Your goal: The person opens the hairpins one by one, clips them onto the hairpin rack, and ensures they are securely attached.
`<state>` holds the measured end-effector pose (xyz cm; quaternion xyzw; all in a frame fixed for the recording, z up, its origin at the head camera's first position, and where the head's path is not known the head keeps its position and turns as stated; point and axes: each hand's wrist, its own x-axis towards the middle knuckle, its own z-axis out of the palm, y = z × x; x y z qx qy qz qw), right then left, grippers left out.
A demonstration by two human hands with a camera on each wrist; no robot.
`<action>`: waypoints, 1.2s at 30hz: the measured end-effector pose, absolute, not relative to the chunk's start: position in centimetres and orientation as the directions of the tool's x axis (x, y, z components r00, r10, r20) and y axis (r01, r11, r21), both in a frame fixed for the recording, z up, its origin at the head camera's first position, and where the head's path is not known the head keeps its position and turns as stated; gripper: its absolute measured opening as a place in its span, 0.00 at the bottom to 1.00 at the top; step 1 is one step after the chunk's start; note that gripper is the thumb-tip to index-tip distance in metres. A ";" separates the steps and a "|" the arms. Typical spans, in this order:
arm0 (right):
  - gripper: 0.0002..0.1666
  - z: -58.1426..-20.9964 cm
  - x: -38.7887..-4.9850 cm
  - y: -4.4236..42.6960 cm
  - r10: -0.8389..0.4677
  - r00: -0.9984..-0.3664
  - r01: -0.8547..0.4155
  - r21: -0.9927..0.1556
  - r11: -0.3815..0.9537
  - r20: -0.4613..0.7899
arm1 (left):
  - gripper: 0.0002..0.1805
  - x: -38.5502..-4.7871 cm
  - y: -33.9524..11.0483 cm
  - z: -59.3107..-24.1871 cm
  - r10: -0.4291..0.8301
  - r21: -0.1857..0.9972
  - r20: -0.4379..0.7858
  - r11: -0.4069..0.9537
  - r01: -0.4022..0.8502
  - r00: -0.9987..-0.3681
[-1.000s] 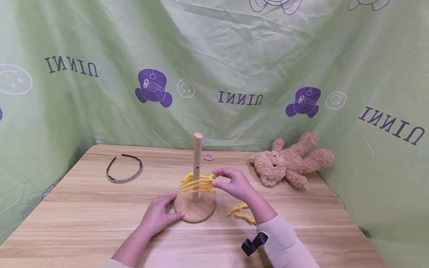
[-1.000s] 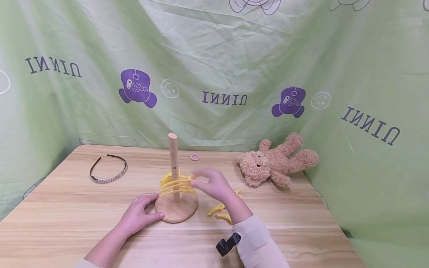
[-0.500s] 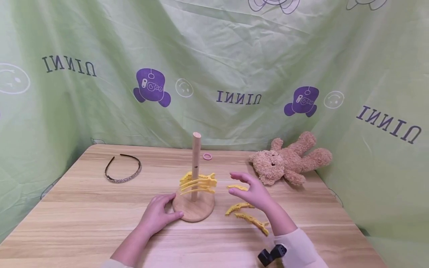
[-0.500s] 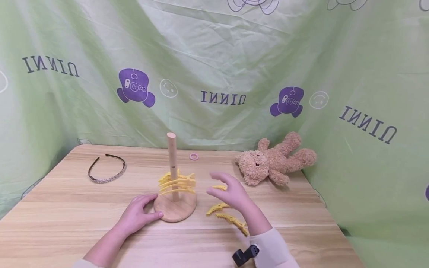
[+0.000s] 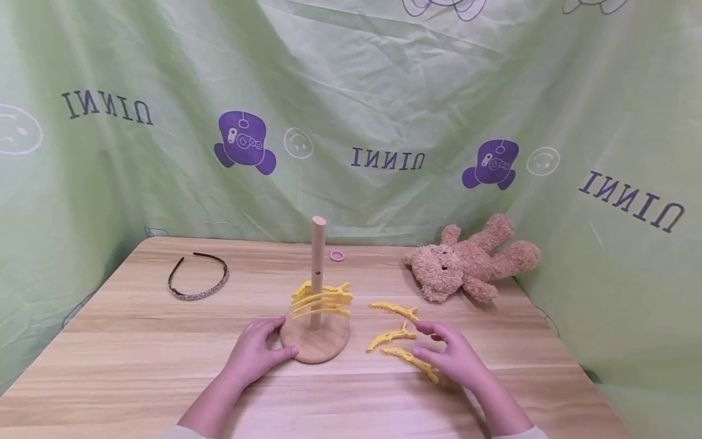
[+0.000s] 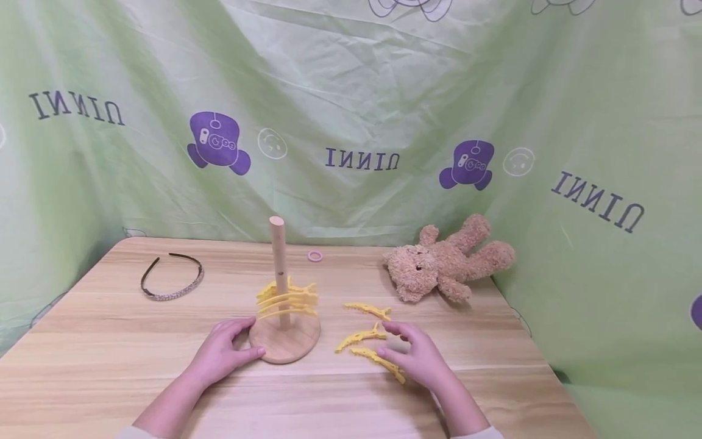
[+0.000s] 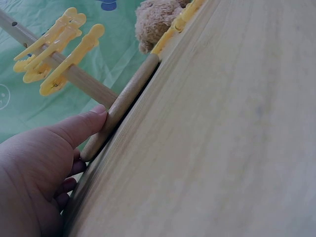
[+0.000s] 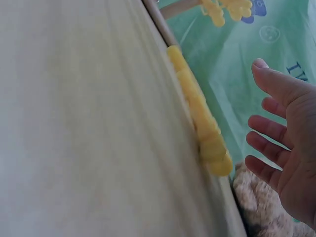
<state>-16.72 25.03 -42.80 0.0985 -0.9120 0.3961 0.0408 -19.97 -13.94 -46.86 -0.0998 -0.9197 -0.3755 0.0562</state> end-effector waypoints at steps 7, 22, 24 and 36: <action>0.32 -44.1 -15.0 26.7 -0.106 -0.984 -0.175 -0.687 0.706 0.142 | 0.42 -19.9 -14.0 -46.8 0.145 0.679 0.184 0.697 0.233 -0.972; 0.33 -45.7 -13.9 28.4 -0.250 -0.934 -0.347 -0.480 0.805 0.256 | 0.43 -19.9 -14.0 -46.7 0.144 0.685 0.178 0.693 0.227 -0.973; 0.30 -45.8 -14.0 28.3 -0.254 -0.928 -0.360 -0.476 0.802 0.273 | 0.43 -19.9 -14.0 -46.8 0.142 0.685 0.178 0.693 0.226 -0.974; 0.28 -44.7 -14.1 28.1 -0.083 -0.988 -0.151 -0.673 0.724 0.132 | 0.42 -19.9 -14.0 -46.9 0.142 0.683 0.185 0.693 0.231 -0.972</action>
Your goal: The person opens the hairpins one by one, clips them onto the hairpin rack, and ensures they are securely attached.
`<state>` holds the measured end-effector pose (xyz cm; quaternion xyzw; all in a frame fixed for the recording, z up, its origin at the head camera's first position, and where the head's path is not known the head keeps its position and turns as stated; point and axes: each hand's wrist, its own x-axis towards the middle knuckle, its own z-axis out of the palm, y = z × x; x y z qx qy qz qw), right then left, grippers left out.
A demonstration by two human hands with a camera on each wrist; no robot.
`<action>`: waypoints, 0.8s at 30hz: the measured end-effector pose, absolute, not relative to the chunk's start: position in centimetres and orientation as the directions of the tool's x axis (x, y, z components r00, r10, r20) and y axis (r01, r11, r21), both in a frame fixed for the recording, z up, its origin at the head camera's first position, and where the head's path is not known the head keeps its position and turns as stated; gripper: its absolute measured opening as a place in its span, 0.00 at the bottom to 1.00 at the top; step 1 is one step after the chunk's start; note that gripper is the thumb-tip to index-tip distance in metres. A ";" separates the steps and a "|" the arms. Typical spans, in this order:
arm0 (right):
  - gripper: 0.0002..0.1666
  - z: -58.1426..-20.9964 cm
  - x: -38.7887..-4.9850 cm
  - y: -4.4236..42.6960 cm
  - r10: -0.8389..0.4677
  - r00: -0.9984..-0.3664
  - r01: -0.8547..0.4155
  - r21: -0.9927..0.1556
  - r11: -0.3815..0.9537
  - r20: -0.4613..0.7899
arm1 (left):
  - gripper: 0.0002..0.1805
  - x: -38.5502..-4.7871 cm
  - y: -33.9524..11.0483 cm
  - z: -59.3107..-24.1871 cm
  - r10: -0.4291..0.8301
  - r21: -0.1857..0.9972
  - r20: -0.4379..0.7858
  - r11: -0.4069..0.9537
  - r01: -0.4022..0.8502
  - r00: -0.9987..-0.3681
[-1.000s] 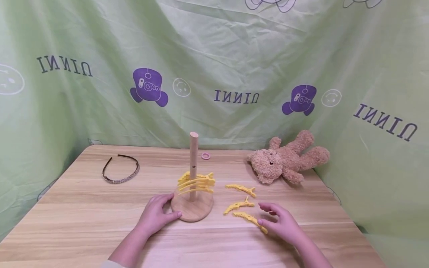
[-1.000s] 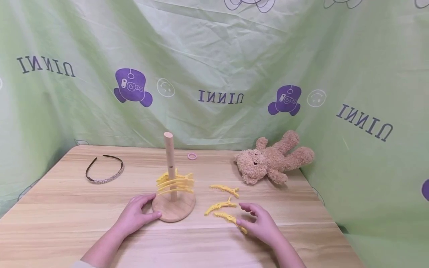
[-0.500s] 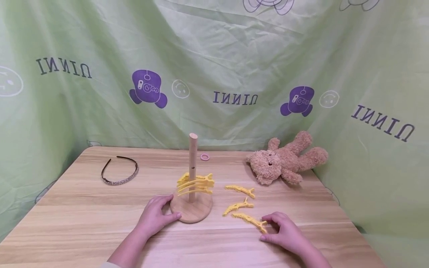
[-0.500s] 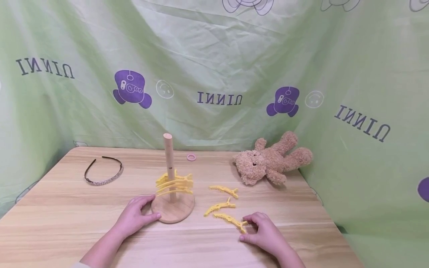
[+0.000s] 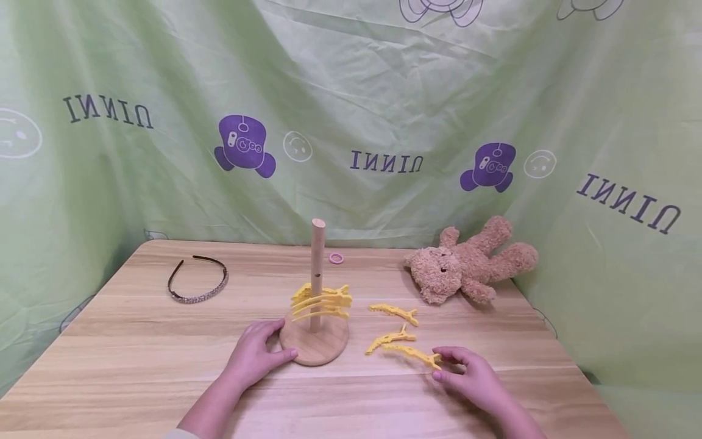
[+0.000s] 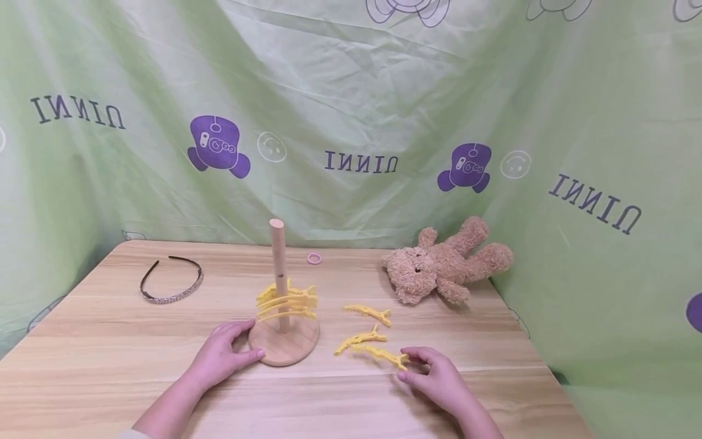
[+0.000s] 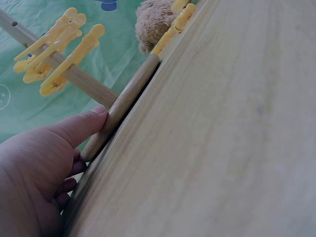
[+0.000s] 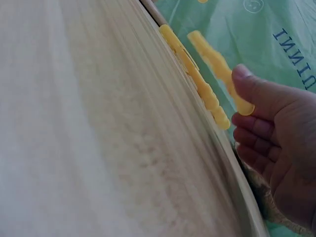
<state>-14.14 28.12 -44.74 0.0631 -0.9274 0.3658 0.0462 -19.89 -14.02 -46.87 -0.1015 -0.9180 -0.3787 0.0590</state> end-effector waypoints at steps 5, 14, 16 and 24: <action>0.27 -43.4 -14.8 27.1 -0.035 -0.992 -0.117 -0.753 0.647 0.124 | 0.42 -19.9 -14.0 -47.0 0.139 0.683 0.180 0.694 0.225 -0.974; 0.23 -39.7 -17.3 24.3 -0.066 -0.941 -0.303 -0.737 0.604 0.333 | 0.42 -20.0 -14.0 -46.8 0.137 0.686 0.174 0.693 0.220 -0.975; 0.21 -38.8 -18.0 23.5 -0.088 -0.920 -0.356 -0.716 0.600 0.383 | 0.42 -19.9 -13.9 -46.8 0.136 0.687 0.174 0.693 0.219 -0.975; 0.14 -36.4 -20.7 19.9 -0.134 -0.869 -0.458 -0.671 0.583 0.476 | 0.42 -19.9 -13.9 -46.9 0.136 0.684 0.180 0.695 0.223 -0.974</action>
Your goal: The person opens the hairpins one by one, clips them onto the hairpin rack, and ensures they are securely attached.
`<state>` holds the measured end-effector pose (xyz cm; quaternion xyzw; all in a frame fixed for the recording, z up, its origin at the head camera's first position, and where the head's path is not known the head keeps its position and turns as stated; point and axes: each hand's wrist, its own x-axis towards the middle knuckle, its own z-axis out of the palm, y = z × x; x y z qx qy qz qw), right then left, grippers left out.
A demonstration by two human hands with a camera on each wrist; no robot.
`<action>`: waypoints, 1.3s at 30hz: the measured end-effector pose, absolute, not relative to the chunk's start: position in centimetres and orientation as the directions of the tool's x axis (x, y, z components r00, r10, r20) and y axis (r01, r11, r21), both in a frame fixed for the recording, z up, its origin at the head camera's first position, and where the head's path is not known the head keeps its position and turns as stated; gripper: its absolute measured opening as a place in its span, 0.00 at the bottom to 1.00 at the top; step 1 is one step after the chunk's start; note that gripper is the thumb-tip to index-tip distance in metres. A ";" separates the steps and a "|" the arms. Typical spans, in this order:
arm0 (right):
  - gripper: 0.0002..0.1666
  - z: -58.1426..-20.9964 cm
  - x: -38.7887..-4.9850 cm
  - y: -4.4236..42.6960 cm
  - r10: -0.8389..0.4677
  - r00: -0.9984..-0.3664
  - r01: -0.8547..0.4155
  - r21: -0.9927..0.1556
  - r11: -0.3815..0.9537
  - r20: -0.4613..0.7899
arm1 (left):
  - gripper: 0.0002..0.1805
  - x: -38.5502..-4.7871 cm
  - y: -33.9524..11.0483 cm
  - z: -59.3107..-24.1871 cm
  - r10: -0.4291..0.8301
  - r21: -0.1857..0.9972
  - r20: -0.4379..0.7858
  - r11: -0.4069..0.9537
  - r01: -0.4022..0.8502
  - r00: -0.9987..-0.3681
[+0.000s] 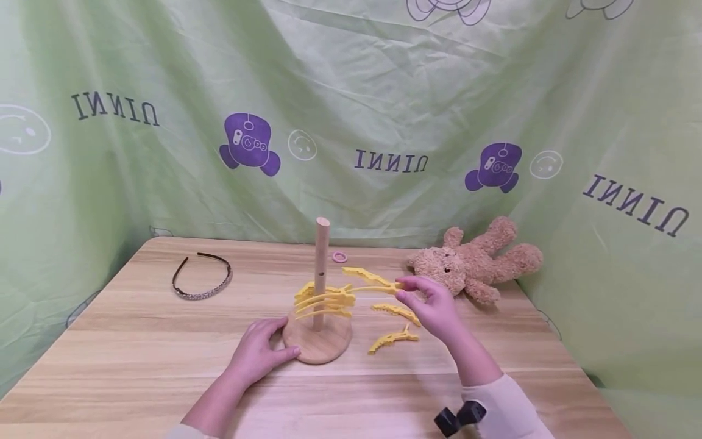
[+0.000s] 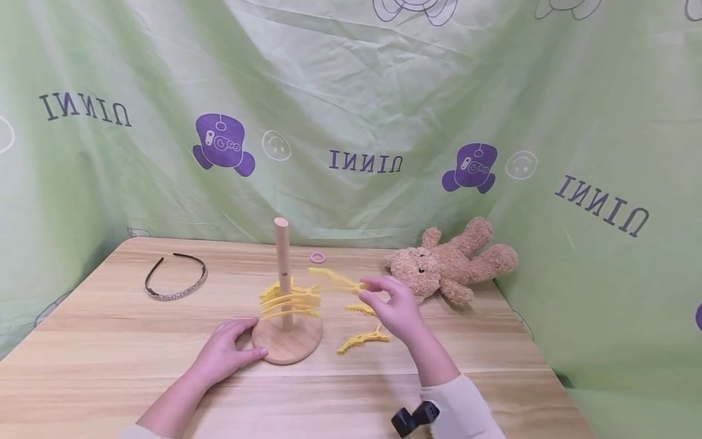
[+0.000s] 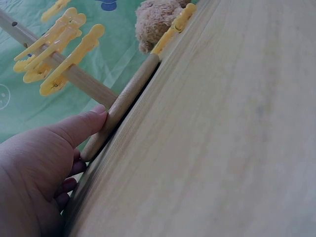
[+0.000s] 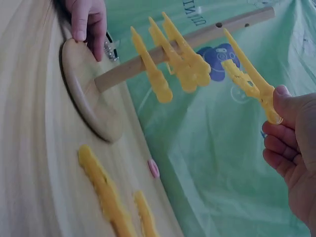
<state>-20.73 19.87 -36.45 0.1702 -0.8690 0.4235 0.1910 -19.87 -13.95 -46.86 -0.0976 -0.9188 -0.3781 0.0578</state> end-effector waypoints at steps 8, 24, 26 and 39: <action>0.13 -35.8 -22.9 15.9 -0.185 -0.869 -0.479 -0.683 0.551 0.460 | 0.42 -19.9 -13.9 -46.9 0.136 0.685 0.193 0.690 0.233 -0.972; 0.13 -35.9 -24.2 13.0 -0.288 -0.872 -0.489 -0.691 0.533 0.396 | 0.41 -19.9 -14.0 -47.0 0.139 0.678 0.207 0.693 0.244 -0.969; 0.13 -35.9 -24.2 12.9 -0.292 -0.874 -0.486 -0.690 0.536 0.389 | 0.41 -19.9 -14.0 -46.9 0.138 0.679 0.204 0.693 0.242 -0.969; 0.15 -35.8 -24.0 13.2 -0.334 -0.857 -0.515 -0.679 0.523 0.393 | 0.42 -19.9 -14.0 -46.9 0.137 0.676 0.207 0.696 0.243 -0.969</action>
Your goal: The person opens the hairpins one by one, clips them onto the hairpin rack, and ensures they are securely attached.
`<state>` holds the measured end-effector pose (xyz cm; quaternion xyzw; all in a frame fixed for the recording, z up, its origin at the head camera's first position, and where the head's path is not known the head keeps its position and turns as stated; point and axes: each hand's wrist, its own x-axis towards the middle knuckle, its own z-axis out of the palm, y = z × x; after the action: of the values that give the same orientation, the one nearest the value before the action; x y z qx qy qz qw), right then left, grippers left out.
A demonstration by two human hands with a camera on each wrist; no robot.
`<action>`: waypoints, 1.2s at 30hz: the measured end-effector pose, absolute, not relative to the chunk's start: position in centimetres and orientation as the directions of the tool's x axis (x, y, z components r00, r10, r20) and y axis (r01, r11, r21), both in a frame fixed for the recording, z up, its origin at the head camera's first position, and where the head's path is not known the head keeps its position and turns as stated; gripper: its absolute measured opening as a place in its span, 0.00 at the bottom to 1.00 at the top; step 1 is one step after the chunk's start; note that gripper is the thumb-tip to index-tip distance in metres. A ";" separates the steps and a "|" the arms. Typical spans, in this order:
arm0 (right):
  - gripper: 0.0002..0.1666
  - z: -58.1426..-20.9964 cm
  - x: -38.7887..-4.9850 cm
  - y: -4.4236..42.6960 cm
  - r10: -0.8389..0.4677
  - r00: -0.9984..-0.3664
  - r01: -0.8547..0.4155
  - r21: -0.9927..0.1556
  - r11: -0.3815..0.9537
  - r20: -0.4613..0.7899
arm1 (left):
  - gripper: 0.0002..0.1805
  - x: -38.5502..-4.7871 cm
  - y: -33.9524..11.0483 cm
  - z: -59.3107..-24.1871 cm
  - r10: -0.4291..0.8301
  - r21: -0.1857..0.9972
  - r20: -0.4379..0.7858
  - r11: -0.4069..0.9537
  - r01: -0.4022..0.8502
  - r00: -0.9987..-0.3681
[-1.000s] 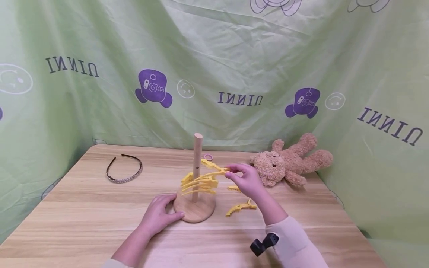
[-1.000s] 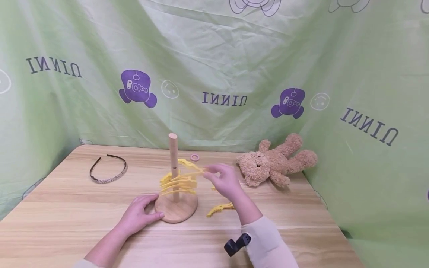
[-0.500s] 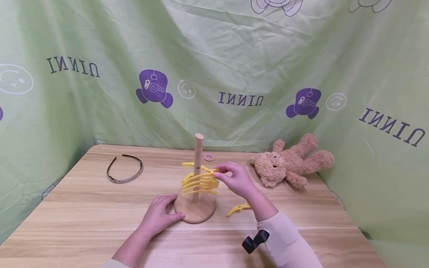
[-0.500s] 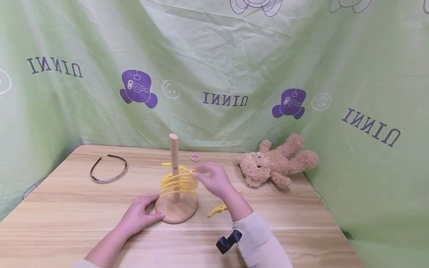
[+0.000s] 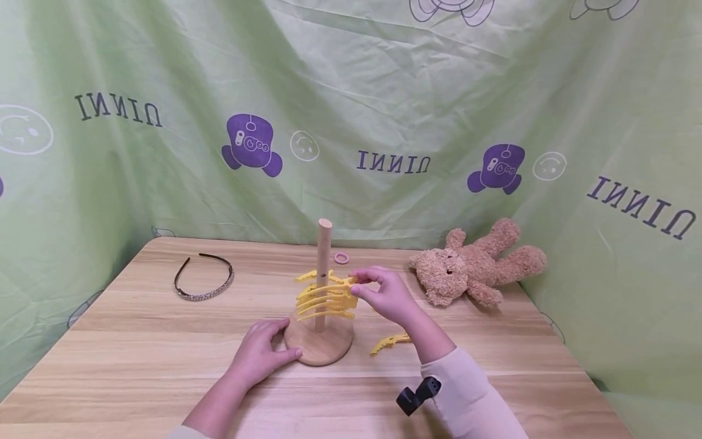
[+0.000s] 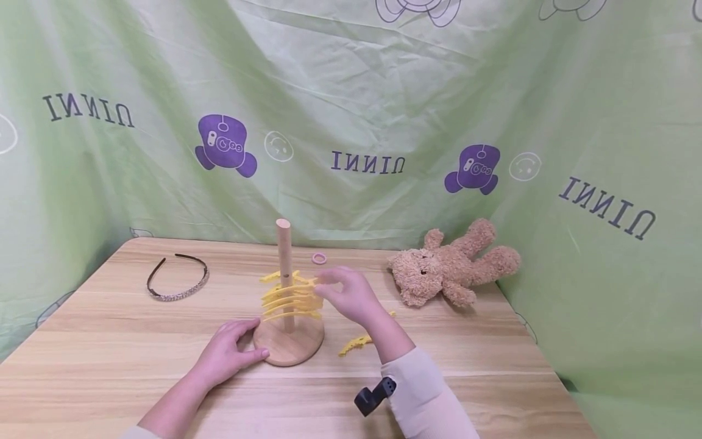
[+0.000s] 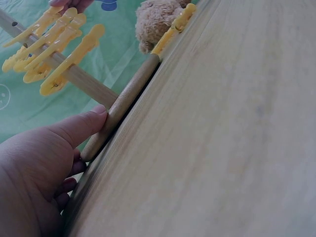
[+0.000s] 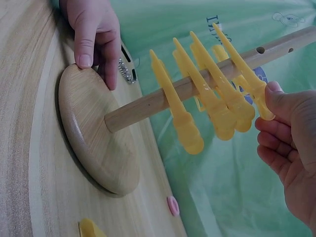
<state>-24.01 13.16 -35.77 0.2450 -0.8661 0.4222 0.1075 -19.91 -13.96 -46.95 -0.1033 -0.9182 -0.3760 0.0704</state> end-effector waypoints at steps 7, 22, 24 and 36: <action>0.16 -35.7 -23.7 13.5 -0.342 -0.861 -0.508 -0.661 0.551 0.376 | 0.42 -19.8 -14.0 -46.8 0.139 0.678 0.203 0.694 0.242 -0.969; 0.23 -35.8 -23.5 14.0 -0.398 -0.850 -0.521 -0.663 0.538 0.346 | 0.42 -19.8 -13.9 -46.8 0.142 0.678 0.193 0.696 0.237 -0.971; 0.25 -35.7 -23.4 14.1 -0.388 -0.861 -0.501 -0.677 0.538 0.329 | 0.42 -19.8 -13.9 -46.8 0.143 0.678 0.192 0.696 0.236 -0.971; 0.29 -36.2 -22.8 16.3 -0.345 -0.889 -0.449 -0.716 0.534 0.300 | 0.43 -20.0 -14.0 -46.9 0.143 0.674 0.188 0.701 0.233 -0.972</action>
<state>-22.78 16.32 -36.16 0.2274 -0.8736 0.4259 0.0609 -19.97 -13.99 -46.92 -0.1021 -0.9203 -0.3727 0.0609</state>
